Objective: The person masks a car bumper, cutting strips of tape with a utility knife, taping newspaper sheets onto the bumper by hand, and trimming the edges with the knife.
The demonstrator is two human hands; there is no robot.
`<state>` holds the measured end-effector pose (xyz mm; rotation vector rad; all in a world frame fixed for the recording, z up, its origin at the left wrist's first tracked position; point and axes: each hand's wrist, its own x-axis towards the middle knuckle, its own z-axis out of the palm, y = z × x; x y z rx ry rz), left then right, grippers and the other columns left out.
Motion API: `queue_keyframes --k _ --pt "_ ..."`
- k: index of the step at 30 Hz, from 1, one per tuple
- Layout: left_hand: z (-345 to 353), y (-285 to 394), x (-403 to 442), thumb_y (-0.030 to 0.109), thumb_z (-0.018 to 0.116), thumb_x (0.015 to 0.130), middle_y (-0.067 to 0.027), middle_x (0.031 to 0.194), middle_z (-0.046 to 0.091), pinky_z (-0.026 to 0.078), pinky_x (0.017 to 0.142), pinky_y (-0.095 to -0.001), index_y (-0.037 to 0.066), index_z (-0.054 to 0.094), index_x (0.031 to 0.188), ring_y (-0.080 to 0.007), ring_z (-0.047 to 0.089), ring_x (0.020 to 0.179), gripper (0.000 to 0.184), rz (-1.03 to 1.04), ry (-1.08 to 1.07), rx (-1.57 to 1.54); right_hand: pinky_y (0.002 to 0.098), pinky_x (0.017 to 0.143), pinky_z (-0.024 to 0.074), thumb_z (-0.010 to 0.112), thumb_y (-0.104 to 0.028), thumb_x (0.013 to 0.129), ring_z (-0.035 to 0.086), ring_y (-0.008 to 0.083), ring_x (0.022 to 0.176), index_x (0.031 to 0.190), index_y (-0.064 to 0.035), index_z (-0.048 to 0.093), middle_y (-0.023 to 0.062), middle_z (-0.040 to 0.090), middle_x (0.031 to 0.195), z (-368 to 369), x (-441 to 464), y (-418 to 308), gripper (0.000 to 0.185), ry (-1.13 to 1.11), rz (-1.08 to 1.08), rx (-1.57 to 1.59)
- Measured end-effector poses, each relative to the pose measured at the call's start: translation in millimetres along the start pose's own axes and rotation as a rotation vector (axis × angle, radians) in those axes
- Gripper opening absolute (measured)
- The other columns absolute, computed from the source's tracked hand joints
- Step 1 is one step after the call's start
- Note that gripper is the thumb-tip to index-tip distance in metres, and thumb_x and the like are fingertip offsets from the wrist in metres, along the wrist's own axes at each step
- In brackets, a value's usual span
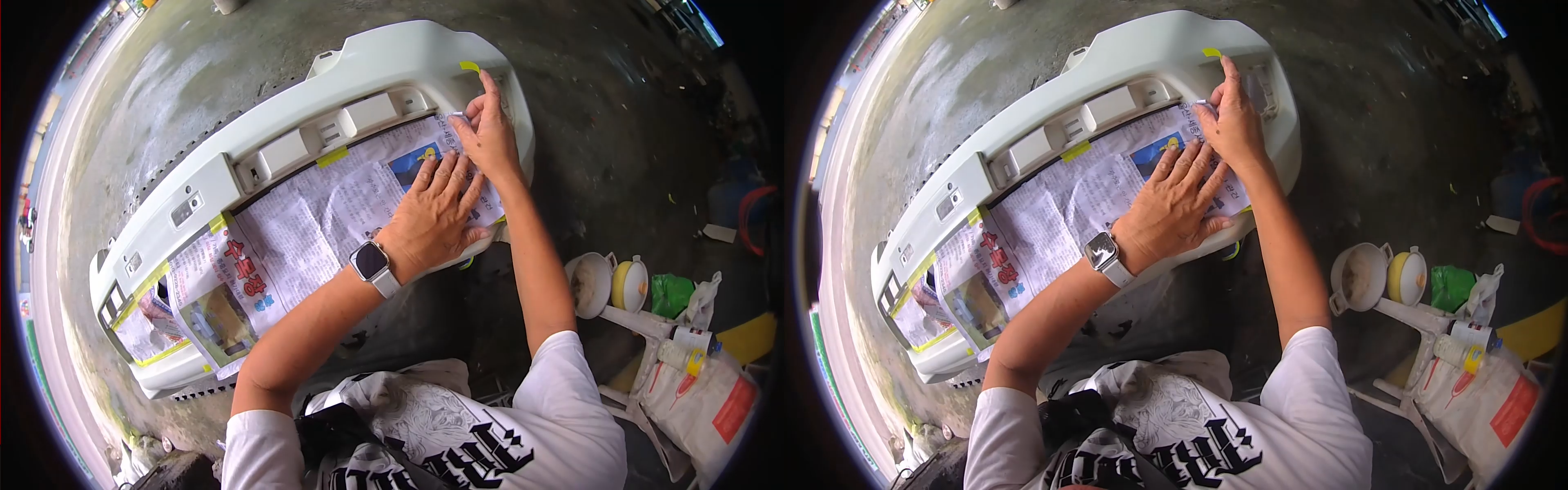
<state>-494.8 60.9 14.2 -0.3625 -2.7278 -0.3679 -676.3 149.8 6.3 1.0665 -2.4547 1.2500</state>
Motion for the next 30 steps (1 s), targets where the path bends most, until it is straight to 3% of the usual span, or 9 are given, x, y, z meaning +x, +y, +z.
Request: queue_keyframes --k 12,25,28,30 --pt "-3 1 0 0.057 0.058 0.101 -0.0311 0.155 0.046 0.032 0.124 -0.0575 0.0 0.045 0.153 -0.0461 0.042 0.149 0.078 -0.002 -0.044 -0.025 0.0402 0.079 0.0553 0.083 -0.006 0.085 0.064 0.0262 0.08 0.162 -0.0096 0.035 0.0078 0.063 0.092 6 1 -15 0.091 0.078 -0.119 -0.116" --pt "-3 1 -1 0.058 0.057 0.101 -0.031 0.157 0.045 0.031 0.126 -0.0559 -0.001 0.045 0.154 -0.0449 0.042 0.15 0.08 -0.011 -0.033 -0.049 0.0369 0.073 0.0564 0.077 0.0 0.089 0.063 0.0212 0.07 0.163 -0.0096 0.032 0.0052 0.063 0.082 15 0 -5 0.088 0.095 -0.08 -0.015" --pt "-4 1 0 0.057 0.058 0.101 -0.0309 0.157 0.045 0.031 0.126 -0.0559 -0.001 0.045 0.154 -0.0448 0.042 0.15 0.08 -0.007 -0.038 -0.05 0.0354 0.076 0.056 0.078 -0.002 0.088 0.064 0.0209 0.077 0.162 -0.0101 0.036 0.0059 0.065 0.091 11 0 -10 0.085 0.07 -0.009 -0.01" --pt "-4 0 0 0.057 0.058 0.101 -0.0307 0.157 0.045 0.031 0.125 -0.0558 -0.001 0.045 0.154 -0.0448 0.042 0.15 0.08 -0.005 -0.042 -0.052 0.033 0.081 0.0549 0.079 -0.007 0.089 0.064 0.0209 0.085 0.151 -0.0088 0.052 0.0069 0.064 0.103 4 0 -22 0.068 0.232 -0.152 -0.162"
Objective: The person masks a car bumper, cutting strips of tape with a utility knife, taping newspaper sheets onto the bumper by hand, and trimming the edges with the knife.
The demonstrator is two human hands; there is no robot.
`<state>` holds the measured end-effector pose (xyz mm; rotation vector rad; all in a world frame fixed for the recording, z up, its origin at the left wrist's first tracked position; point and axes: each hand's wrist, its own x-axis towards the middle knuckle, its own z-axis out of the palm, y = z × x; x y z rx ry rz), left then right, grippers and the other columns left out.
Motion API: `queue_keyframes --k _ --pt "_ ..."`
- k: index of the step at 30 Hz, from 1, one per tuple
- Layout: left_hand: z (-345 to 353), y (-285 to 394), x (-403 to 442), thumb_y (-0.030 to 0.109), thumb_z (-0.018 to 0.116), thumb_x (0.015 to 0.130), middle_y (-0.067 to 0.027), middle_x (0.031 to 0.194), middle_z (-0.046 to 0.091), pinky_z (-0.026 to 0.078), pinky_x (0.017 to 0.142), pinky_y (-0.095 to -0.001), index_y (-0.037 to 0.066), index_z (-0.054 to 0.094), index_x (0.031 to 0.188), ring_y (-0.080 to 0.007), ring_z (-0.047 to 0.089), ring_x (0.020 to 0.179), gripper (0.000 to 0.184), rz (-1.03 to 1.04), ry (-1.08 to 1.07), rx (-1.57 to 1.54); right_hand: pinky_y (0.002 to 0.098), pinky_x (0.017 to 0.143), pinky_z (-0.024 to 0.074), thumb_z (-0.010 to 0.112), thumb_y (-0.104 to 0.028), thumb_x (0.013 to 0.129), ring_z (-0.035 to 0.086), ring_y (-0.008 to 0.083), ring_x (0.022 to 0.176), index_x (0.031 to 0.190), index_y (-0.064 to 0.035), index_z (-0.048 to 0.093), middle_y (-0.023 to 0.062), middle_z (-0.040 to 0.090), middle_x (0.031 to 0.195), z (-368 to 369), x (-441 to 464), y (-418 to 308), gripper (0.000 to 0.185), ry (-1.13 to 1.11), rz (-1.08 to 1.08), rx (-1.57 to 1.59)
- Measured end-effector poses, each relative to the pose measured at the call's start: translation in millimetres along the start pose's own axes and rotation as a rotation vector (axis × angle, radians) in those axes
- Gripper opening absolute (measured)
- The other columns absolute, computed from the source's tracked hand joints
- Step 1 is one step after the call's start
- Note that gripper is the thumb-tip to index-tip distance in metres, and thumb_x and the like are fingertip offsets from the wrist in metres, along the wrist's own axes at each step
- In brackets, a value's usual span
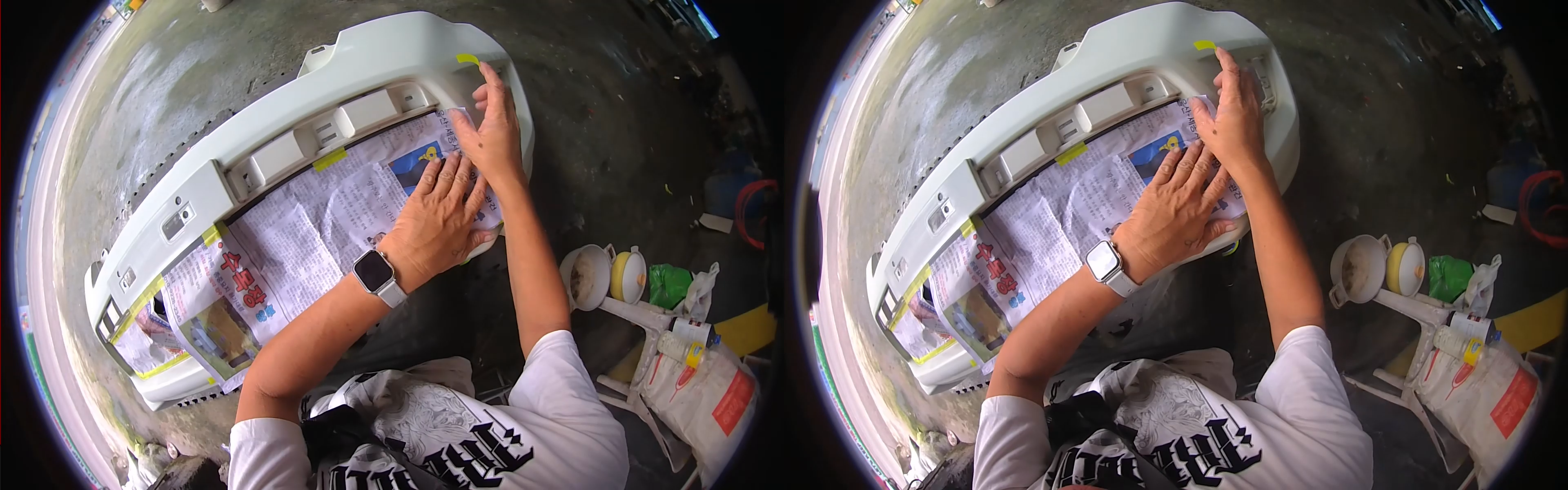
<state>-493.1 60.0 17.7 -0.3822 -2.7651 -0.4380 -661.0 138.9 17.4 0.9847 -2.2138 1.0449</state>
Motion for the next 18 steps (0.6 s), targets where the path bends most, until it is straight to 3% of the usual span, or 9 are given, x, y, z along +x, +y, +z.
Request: queue_keyframes --k 1,3,4,7,14,18 --pt "1 0 0 0.056 0.059 0.1 -0.03 0.157 0.045 0.031 0.125 -0.0558 -0.001 0.045 0.153 -0.0446 0.041 0.151 0.079 -0.002 0.01 -0.006 0.033 0.081 0.0549 0.079 -0.007 0.089 0.064 0.0209 0.085 0.151 -0.0088 0.052 0.0069 0.064 0.103 -6 3 -8 0.068 -0.001 -0.001 -0.001" --pt "1 1 -1 0.055 0.06 0.1 -0.0292 0.157 0.046 0.031 0.125 -0.0557 -0.001 0.046 0.153 -0.0444 0.04 0.151 0.078 -0.005 0.019 -0.017 0.0363 0.08 0.0548 0.08 -0.009 0.088 0.061 0.023 0.086 0.129 -0.0079 0.066 0.0062 0.061 0.1 -16 4 -26 0.044 0.073 0.054 0.049" --pt "1 1 -1 0.054 0.06 0.1 -0.0282 0.156 0.047 0.03 0.126 -0.0556 0.0 0.046 0.153 -0.044 0.04 0.152 0.077 -0.008 0.018 -0.027 0.0363 0.08 0.0548 0.08 -0.009 0.088 0.061 0.023 0.086 0.129 -0.0079 0.066 0.0062 0.061 0.1 -16 1 -31 0.044 0.071 0.056 0.044" --pt "0 1 0 0.052 0.061 0.099 -0.0264 0.156 0.048 0.029 0.127 -0.0552 0.0 0.047 0.153 -0.0431 0.039 0.152 0.076 -0.004 0.001 -0.036 0.0308 0.076 0.0538 0.083 -0.014 0.091 0.059 0.0133 0.084 0.099 -0.0016 0.069 0.0038 0.061 0.098 -5 -4 -46 0.02 -0.158 0.553 0.563" --pt "7 -1 -1 0.042 0.064 0.095 -0.0245 0.158 0.048 0.024 0.13 -0.0551 0.001 0.05 0.152 -0.042 0.038 0.153 0.071 0.009 0.036 -0.023 0.0322 0.073 0.0562 0.084 -0.015 0.089 0.064 0.0153 0.08 0.098 0.0012 0.068 0.0072 0.066 0.095 24 -13 -33 0.024 -0.255 0.711 0.549" --pt "7 -2 -2 0.038 0.062 0.095 -0.0235 0.159 0.047 0.023 0.131 -0.0557 0.001 0.05 0.152 -0.0415 0.036 0.154 0.069 0.017 0.026 -0.045 0.0336 0.074 0.0566 0.085 -0.015 0.086 0.066 0.0172 0.08 0.097 0.0012 0.069 0.0086 0.068 0.093 26 -14 -36 0.026 -0.225 0.689 0.476"
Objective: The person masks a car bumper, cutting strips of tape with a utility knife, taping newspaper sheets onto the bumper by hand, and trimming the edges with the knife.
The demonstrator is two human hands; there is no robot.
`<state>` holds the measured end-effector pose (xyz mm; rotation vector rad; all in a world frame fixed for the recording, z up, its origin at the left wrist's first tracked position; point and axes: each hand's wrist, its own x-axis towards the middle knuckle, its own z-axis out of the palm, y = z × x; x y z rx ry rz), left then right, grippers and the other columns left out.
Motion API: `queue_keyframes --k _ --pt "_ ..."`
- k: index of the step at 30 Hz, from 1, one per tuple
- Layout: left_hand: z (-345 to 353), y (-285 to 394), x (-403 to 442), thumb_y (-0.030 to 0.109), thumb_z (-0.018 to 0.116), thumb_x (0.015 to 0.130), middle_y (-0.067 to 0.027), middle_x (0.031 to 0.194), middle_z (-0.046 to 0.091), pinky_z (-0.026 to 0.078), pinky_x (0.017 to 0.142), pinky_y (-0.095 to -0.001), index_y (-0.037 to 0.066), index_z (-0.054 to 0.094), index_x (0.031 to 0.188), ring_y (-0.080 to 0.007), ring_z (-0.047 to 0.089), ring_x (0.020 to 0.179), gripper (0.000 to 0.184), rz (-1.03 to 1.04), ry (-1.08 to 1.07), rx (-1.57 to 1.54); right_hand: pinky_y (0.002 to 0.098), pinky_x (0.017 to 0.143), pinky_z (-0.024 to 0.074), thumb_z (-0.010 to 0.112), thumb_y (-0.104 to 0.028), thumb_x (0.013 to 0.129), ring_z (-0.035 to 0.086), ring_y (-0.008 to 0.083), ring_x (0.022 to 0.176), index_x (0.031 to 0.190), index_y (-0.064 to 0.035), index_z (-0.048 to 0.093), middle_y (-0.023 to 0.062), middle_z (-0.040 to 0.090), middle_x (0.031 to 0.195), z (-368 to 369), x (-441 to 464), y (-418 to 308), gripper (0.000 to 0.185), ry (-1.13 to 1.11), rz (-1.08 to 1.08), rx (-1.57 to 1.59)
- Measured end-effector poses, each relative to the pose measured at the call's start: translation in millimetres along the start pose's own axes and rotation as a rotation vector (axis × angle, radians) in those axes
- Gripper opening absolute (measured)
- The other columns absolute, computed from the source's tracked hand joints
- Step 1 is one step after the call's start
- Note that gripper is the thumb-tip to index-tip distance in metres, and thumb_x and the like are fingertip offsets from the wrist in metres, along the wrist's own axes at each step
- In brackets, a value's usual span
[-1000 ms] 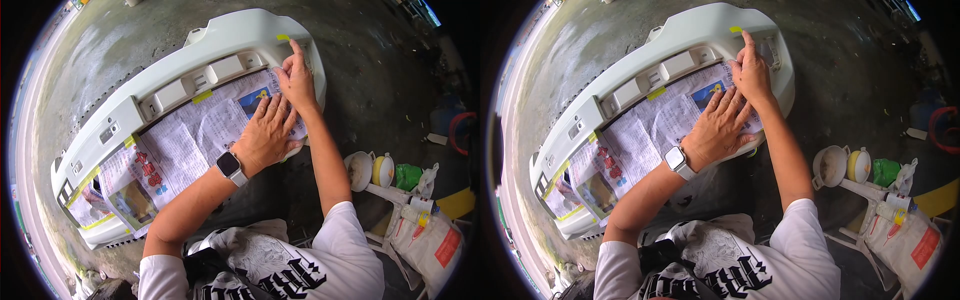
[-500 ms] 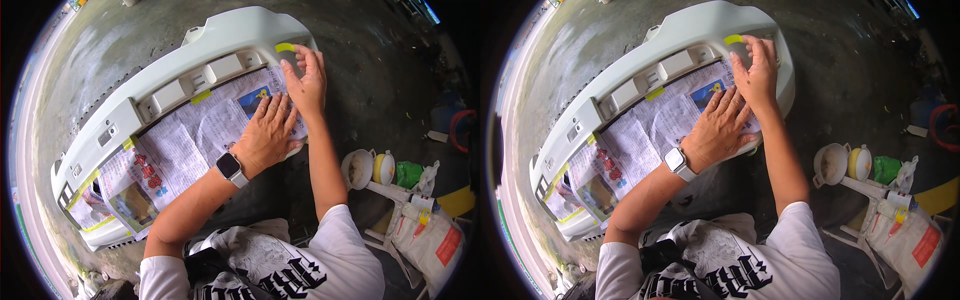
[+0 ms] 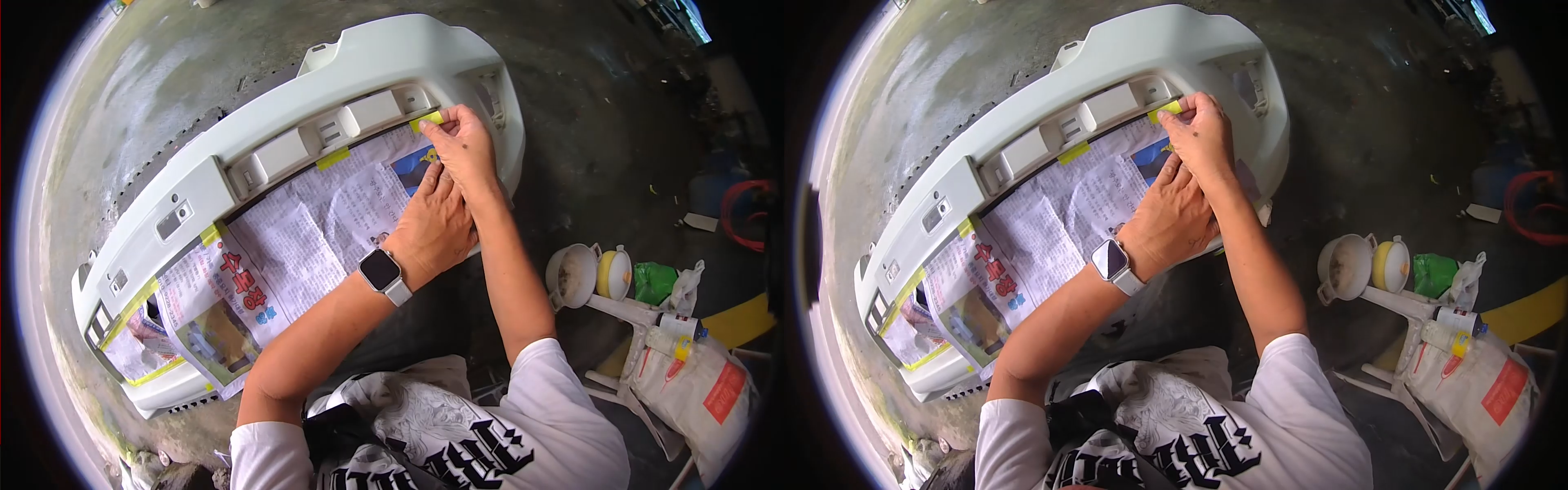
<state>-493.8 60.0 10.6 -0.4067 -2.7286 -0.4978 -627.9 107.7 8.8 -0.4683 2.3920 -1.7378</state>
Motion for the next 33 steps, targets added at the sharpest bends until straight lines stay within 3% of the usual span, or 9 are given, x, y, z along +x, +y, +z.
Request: queue_keyframes --k 2,5,6,8,20,33 --pt "0 0 0 0.036 0.062 0.094 -0.0227 0.16 0.046 0.021 0.131 -0.056 0.001 0.049 0.153 -0.0414 0.035 0.155 0.07 -0.006 0.005 -0.014 0.0233 0.069 0.0482 0.082 -0.01 0.093 0.056 0.0074 0.078 0.103 -0.001 0.066 0.0003 0.063 0.088 1 0 0 0.021 -0.018 0.003 -0.014" --pt "1 0 0 0.036 0.062 0.094 -0.0231 0.161 0.045 0.02 0.131 -0.0555 0.001 0.048 0.154 -0.0417 0.033 0.156 0.071 -0.019 0.007 -0.018 0.0231 0.069 0.0483 0.083 -0.01 0.092 0.057 0.0075 0.079 0.103 -0.0008 0.066 0.0007 0.063 0.089 2 0 -3 0.022 -0.018 0.008 -0.036" --pt "1 0 0 0.036 0.062 0.094 -0.0231 0.161 0.045 0.02 0.131 -0.0555 0.001 0.048 0.154 -0.0417 0.033 0.156 0.071 -0.019 0.008 -0.022 0.0231 0.069 0.0483 0.083 -0.01 0.092 0.057 0.0075 0.079 0.103 -0.0008 0.066 0.0007 0.063 0.089 3 1 0 0.022 -0.018 0.009 -0.04" --pt "0 0 -1 0.036 0.061 0.094 -0.0237 0.164 0.042 0.019 0.132 -0.0551 0.001 0.045 0.156 -0.0421 0.031 0.158 0.073 -0.023 -0.006 -0.008 0.0336 0.073 0.0567 0.087 -0.017 0.085 0.065 0.0171 0.08 0.096 0.0011 0.069 0.0085 0.068 0.093 3 3 7 0.028 0.015 -0.003 0.011" --pt "-1 1 0 0.037 0.06 0.096 -0.0243 0.166 0.038 0.017 0.132 -0.0547 0.001 0.039 0.16 -0.0419 0.027 0.159 0.077 -0.05 -0.093 0.013 0.0312 0.069 0.0559 0.088 -0.019 0.085 0.064 0.0138 0.073 0.096 0.0008 0.069 0.0056 0.069 0.084 6 2 1 0.029 0.035 0.04 0.025" --pt "-1 1 -1 0.036 0.059 0.096 -0.0249 0.167 0.037 0.018 0.132 -0.0552 0.001 0.039 0.16 -0.0424 0.027 0.16 0.076 -0.043 -0.107 0.018 0.0323 0.071 0.0572 0.088 -0.022 0.084 0.066 0.0161 0.076 0.097 0.0006 0.069 0.0081 0.071 0.088 6 4 0 0.033 0.032 0.048 -0.032"
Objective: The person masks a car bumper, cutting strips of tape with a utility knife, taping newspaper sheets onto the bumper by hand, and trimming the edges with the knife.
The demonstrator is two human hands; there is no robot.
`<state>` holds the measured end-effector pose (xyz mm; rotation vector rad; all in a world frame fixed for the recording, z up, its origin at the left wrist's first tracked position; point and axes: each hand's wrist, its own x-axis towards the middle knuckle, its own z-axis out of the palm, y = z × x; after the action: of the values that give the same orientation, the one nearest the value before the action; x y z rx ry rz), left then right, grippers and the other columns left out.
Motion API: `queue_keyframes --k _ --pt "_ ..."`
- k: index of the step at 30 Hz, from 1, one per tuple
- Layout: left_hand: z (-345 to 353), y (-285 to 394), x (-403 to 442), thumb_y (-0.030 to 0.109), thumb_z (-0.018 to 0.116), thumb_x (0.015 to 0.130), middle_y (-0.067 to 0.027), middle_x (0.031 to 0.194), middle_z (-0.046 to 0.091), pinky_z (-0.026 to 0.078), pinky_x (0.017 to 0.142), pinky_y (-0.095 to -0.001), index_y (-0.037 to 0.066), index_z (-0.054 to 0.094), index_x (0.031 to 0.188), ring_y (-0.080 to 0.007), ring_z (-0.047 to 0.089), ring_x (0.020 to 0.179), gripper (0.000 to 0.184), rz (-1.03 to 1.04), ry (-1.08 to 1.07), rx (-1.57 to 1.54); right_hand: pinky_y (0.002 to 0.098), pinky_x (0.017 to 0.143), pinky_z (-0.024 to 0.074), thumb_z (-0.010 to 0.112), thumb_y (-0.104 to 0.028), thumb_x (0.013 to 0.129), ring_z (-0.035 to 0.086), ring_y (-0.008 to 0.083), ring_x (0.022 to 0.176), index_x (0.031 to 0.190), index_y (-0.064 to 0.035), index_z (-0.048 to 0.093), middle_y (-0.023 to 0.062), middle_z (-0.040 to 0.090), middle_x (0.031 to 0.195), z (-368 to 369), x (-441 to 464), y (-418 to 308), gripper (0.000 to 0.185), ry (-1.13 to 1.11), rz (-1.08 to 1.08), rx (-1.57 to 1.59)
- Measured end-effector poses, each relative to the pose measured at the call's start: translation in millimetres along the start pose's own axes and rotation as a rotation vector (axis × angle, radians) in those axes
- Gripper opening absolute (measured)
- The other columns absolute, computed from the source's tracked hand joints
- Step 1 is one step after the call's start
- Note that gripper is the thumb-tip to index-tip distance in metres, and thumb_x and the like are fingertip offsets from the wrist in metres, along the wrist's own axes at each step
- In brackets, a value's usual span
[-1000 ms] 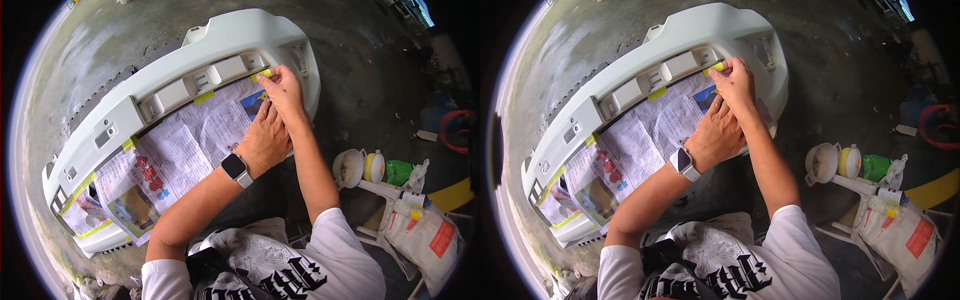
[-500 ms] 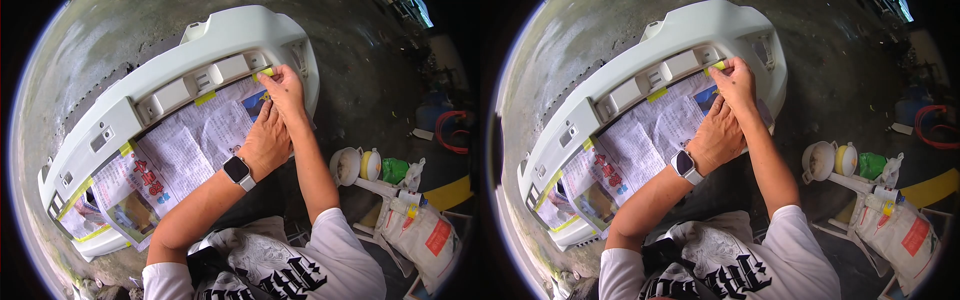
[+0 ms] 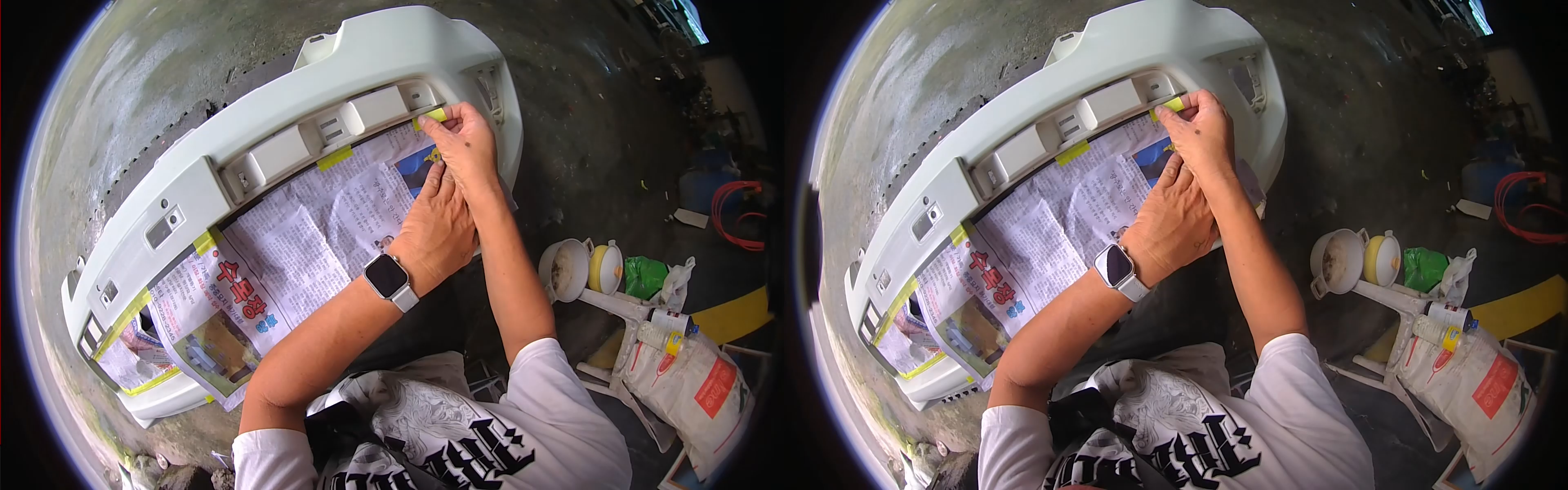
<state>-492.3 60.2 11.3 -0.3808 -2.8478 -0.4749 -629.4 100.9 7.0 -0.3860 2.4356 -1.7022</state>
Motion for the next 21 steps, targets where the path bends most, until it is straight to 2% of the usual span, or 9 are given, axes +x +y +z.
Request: queue_keyframes --k 15,21 --pt "-1.9 0.8 1.2 0.039 0.058 0.096 -0.0249 0.167 0.038 0.019 0.132 -0.0546 -0.001 0.04 0.159 -0.0422 0.028 0.159 0.077 -0.001 0.003 0.019 0.0356 0.071 0.0576 0.091 -0.026 0.08 0.069 0.0209 0.077 0.098 0.0033 0.067 0.0127 0.071 0.089 1.6 0.6 3.2 0.041 0.036 -0.025 -0.092" --pt "-3.4 0.5 2.2 0.04 0.058 0.097 -0.0234 0.168 0.036 0.018 0.132 -0.0543 0.0 0.038 0.161 -0.0407 0.026 0.16 0.078 -0.001 -0.004 -0.007 0.0396 0.075 0.0572 0.084 -0.023 0.085 0.069 0.0259 0.081 0.092 0.002 0.07 0.0134 0.071 0.09 0.6 1.2 4.4 0.029 0.066 -0.054 -0.167"
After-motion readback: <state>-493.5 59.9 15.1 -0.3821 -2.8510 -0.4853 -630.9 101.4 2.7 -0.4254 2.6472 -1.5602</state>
